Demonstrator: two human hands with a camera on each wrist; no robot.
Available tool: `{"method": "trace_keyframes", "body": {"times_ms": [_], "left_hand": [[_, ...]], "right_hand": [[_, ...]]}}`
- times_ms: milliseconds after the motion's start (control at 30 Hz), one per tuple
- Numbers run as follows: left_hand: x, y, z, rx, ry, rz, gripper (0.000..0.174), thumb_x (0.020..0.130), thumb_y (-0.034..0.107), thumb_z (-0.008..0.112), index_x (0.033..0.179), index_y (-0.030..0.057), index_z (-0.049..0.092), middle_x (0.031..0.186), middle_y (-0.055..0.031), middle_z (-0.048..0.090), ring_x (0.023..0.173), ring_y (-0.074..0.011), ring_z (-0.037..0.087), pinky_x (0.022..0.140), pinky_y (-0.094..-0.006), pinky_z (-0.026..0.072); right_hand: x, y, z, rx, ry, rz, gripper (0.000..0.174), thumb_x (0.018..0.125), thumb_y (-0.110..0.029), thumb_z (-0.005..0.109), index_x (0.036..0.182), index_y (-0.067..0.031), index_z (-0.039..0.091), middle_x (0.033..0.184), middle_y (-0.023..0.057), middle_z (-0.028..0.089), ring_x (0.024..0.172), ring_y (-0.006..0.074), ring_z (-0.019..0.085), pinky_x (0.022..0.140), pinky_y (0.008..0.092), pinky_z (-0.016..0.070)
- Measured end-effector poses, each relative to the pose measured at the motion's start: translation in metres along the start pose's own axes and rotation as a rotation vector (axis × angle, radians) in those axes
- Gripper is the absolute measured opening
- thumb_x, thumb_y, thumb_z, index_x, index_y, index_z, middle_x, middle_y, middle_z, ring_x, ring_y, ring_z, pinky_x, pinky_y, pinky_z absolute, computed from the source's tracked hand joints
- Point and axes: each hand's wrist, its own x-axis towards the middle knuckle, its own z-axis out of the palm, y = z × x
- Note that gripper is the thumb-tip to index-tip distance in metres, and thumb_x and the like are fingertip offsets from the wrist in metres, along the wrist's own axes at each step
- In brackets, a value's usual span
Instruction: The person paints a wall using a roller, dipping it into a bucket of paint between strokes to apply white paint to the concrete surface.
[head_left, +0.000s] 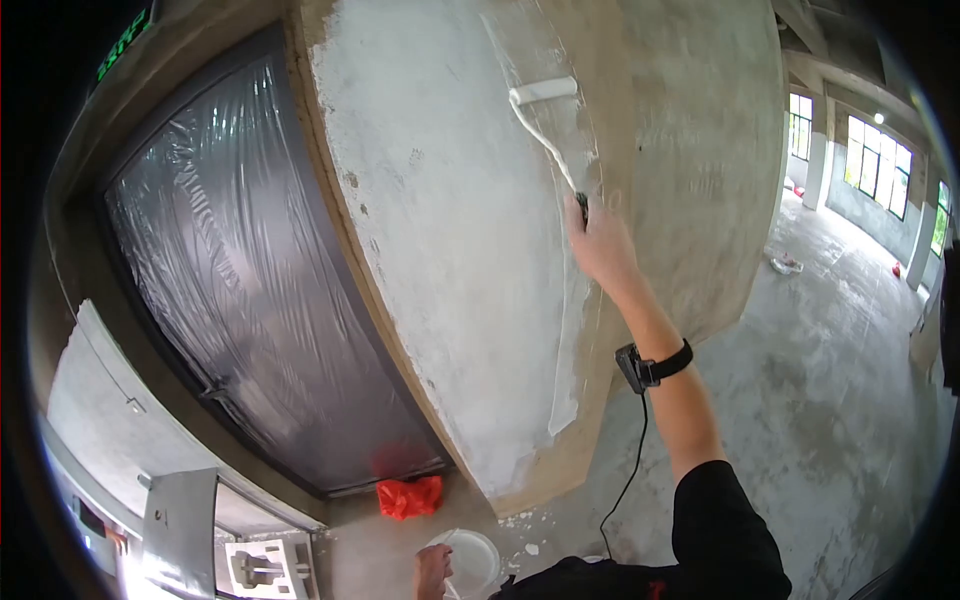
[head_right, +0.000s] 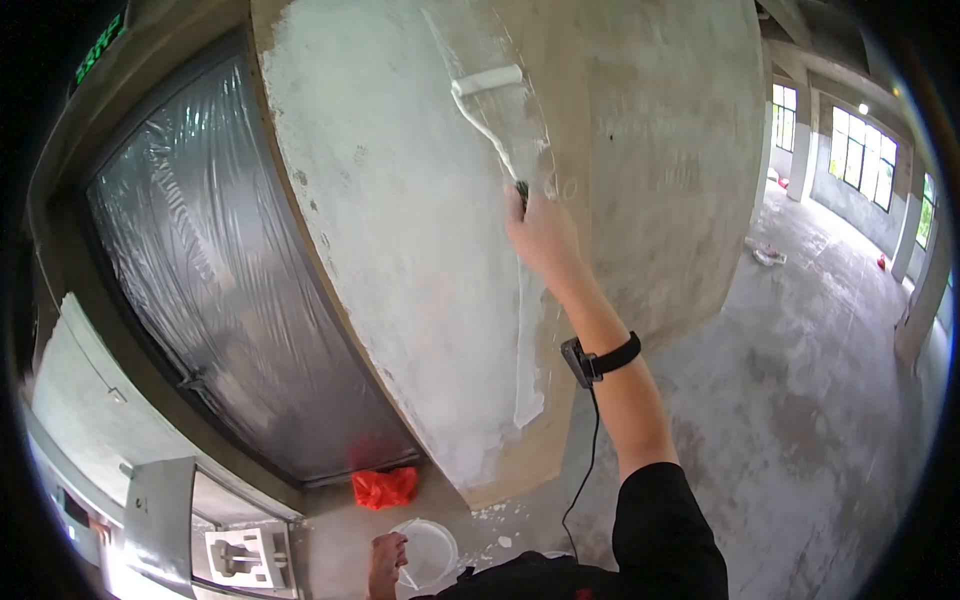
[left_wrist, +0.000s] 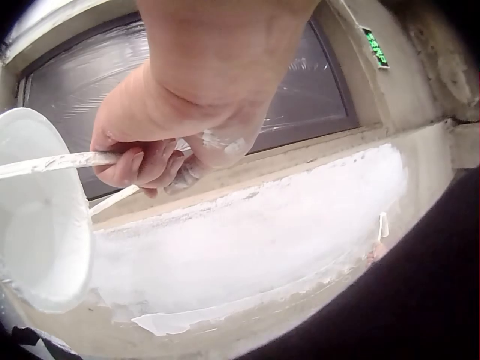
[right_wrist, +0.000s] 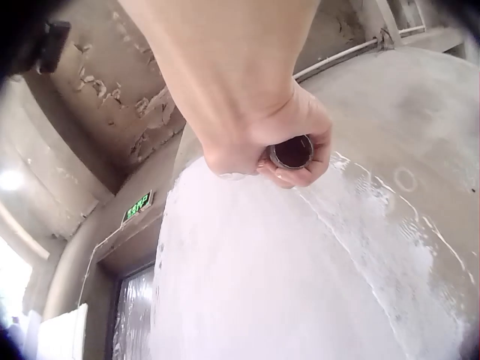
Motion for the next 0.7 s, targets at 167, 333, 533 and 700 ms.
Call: {"method": "trace_keyframes", "body": {"times_ms": [167, 333, 533, 700], "left_hand": [[-0.002, 0.007, 0.004, 0.051, 0.012, -0.044, 0.014, 0.08, 0.014, 0.056, 0.07, 0.0034, 0.057, 0.05, 0.0035, 0.038, 0.039, -0.0073, 0.034, 0.036, -0.0249, 0.0259], [-0.007, 0.005, 0.0, 0.088, -0.105, 0.168, 0.022, 0.087, 0.019, 0.054, 0.07, 0.0057, 0.057, 0.055, 0.0068, 0.038, 0.044, -0.0044, 0.033, 0.04, -0.0239, 0.0272], [-0.011, 0.013, 0.003, 0.038, -0.094, 0.061, 0.019, 0.085, 0.02, 0.056, 0.079, 0.0021, 0.056, 0.054, 0.0066, 0.034, 0.042, -0.0045, 0.029, 0.039, -0.0217, 0.0245], [-0.022, 0.012, 0.005, 0.081, 0.018, -0.076, 0.016, 0.084, 0.016, 0.057, 0.078, 0.0013, 0.055, 0.053, 0.006, 0.032, 0.04, -0.0051, 0.026, 0.038, -0.0222, 0.0224]], "right_hand": [[-0.058, 0.06, 0.044, 0.002, 0.025, 0.039, 0.04, 0.095, -0.036, 0.044, 0.085, 0.0016, 0.054, 0.073, 0.0258, 0.06, 0.075, 0.0461, 0.058, 0.064, 0.0509, 0.0449], [-0.131, 0.084, 0.053, 0.028, -0.142, 0.189, 0.04, 0.096, -0.037, 0.042, 0.086, -0.0001, 0.053, 0.07, 0.0261, 0.06, 0.069, 0.0465, 0.058, 0.061, 0.0538, 0.0448], [-0.213, 0.125, 0.076, 0.013, -0.25, 0.275, 0.041, 0.096, -0.039, 0.041, 0.086, -0.0009, 0.051, 0.071, 0.0272, 0.06, 0.069, 0.0467, 0.059, 0.063, 0.0551, 0.0458], [-0.3, 0.171, 0.113, -0.027, -0.266, 0.309, 0.038, 0.095, -0.036, 0.045, 0.083, -0.0002, 0.05, 0.066, 0.0263, 0.059, 0.065, 0.0464, 0.058, 0.057, 0.0534, 0.0446]]}}
